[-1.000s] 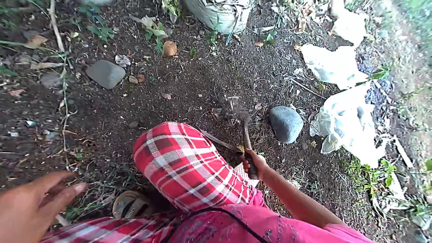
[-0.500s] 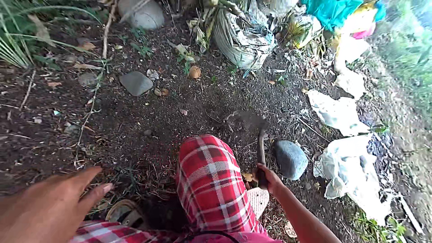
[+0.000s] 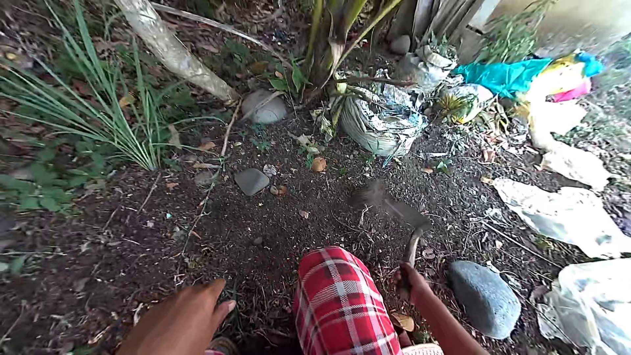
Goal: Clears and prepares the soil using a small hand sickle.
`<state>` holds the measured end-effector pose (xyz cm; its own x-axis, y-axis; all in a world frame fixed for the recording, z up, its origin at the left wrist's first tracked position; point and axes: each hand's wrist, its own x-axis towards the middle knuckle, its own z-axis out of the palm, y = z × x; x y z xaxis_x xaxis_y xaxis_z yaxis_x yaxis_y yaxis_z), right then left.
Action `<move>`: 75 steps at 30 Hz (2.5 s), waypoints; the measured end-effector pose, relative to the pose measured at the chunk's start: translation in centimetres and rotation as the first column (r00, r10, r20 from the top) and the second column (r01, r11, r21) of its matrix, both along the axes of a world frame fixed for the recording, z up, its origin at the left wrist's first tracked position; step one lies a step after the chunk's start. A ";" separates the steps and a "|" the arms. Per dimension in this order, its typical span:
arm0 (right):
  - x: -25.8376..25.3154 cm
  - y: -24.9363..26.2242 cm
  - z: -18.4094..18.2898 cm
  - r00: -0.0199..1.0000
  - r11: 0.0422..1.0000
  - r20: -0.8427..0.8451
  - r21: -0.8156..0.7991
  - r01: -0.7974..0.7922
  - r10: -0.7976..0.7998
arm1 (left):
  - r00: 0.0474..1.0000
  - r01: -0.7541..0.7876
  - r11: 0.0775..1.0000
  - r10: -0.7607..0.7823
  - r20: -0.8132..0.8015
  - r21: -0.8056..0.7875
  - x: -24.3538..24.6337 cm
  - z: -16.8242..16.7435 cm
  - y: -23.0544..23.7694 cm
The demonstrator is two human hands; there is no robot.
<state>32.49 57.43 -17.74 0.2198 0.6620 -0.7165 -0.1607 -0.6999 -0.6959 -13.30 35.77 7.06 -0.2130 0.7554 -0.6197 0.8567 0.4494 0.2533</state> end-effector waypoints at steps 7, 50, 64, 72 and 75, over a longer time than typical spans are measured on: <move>-8.2 2.9 -1.8 0.981 0.985 -0.155 0.112 0.134 -0.116 | 0.996 0.035 0.994 -0.043 0.080 0.107 -0.8 -2.0 -1.3; -12.2 14.9 1.3 0.928 0.903 -0.163 0.227 0.366 -0.335 | 0.999 0.017 0.998 -0.015 0.033 -0.065 -0.6 -1.8 1.0; -9.5 15.3 0.5 0.984 0.957 -0.082 0.234 0.171 -0.156 | 1.000 -0.012 0.993 0.012 0.003 -0.115 -1.0 -2.2 1.9; -16.8 13.3 -6.0 0.979 0.986 -0.130 0.077 -0.147 0.156 | 0.999 -0.036 0.985 0.037 0.007 -0.171 -0.4 -2.4 3.7; -11.5 10.8 -5.1 0.963 0.962 -0.068 -0.069 -0.264 0.260 | 0.999 -0.032 0.977 0.029 -0.021 -0.209 -0.4 -2.6 4.0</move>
